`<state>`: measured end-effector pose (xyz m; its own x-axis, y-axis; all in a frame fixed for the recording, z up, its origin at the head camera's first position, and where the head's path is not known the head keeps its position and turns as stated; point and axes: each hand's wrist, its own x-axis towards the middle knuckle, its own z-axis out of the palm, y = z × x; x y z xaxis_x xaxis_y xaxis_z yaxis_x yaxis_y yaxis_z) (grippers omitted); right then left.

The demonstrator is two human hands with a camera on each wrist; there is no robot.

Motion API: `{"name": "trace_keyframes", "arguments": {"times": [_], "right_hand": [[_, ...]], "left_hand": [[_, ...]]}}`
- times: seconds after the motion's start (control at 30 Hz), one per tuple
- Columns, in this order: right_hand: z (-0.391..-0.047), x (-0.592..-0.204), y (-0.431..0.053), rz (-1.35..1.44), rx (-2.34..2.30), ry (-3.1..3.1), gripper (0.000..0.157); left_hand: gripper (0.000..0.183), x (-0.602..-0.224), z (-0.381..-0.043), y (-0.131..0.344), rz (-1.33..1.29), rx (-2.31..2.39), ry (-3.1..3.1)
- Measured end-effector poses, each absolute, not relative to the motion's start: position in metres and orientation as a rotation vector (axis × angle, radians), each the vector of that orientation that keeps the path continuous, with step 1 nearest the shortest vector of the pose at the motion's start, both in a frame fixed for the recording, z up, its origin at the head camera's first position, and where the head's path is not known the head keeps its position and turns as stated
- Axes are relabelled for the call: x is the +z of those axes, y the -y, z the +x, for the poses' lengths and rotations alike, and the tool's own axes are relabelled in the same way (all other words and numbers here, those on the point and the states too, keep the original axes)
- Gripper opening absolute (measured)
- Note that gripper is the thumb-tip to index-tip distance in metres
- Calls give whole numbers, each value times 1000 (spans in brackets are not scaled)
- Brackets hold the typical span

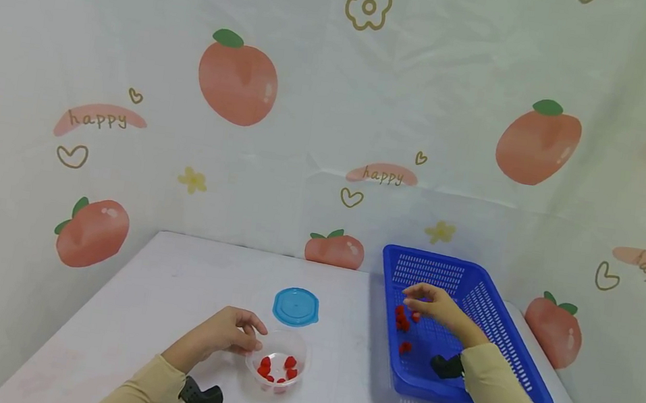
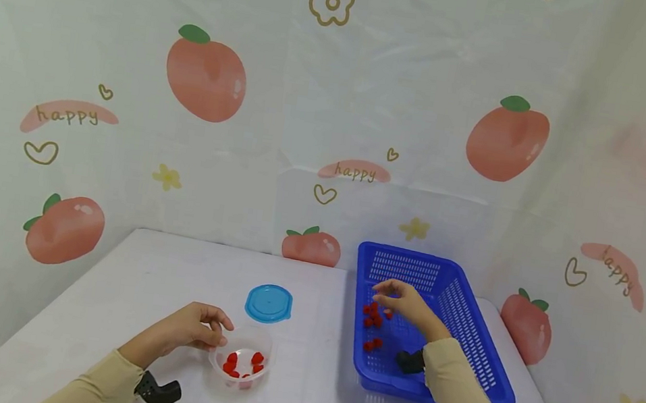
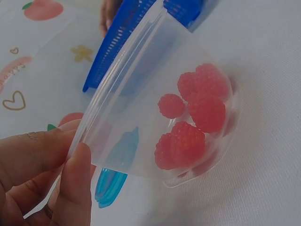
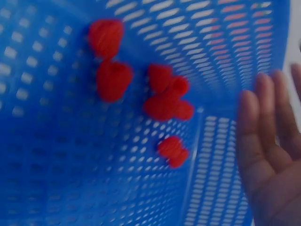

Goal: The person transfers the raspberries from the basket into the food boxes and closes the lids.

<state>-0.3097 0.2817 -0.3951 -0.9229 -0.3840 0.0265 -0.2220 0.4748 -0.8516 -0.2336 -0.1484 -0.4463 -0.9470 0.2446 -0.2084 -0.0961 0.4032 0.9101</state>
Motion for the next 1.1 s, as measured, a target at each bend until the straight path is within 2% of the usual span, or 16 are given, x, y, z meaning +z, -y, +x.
{"name": "trace_keyframes", "arguments": {"times": [0.27, 0.63, 1.1], "right_hand": [[-317, -415, -294, -407, -1253, -2368, 35], [-309, -416, -293, -306, -1041, -2362, 23], [-302, -417, -284, -190, -801, -2415, 17]], "left_hand": [[27, -446, -234, 149, 163, 1559, -2350], [27, -447, -234, 149, 135, 1563, -2346], [27, -448, -235, 150, 148, 1584, -2317]]}}
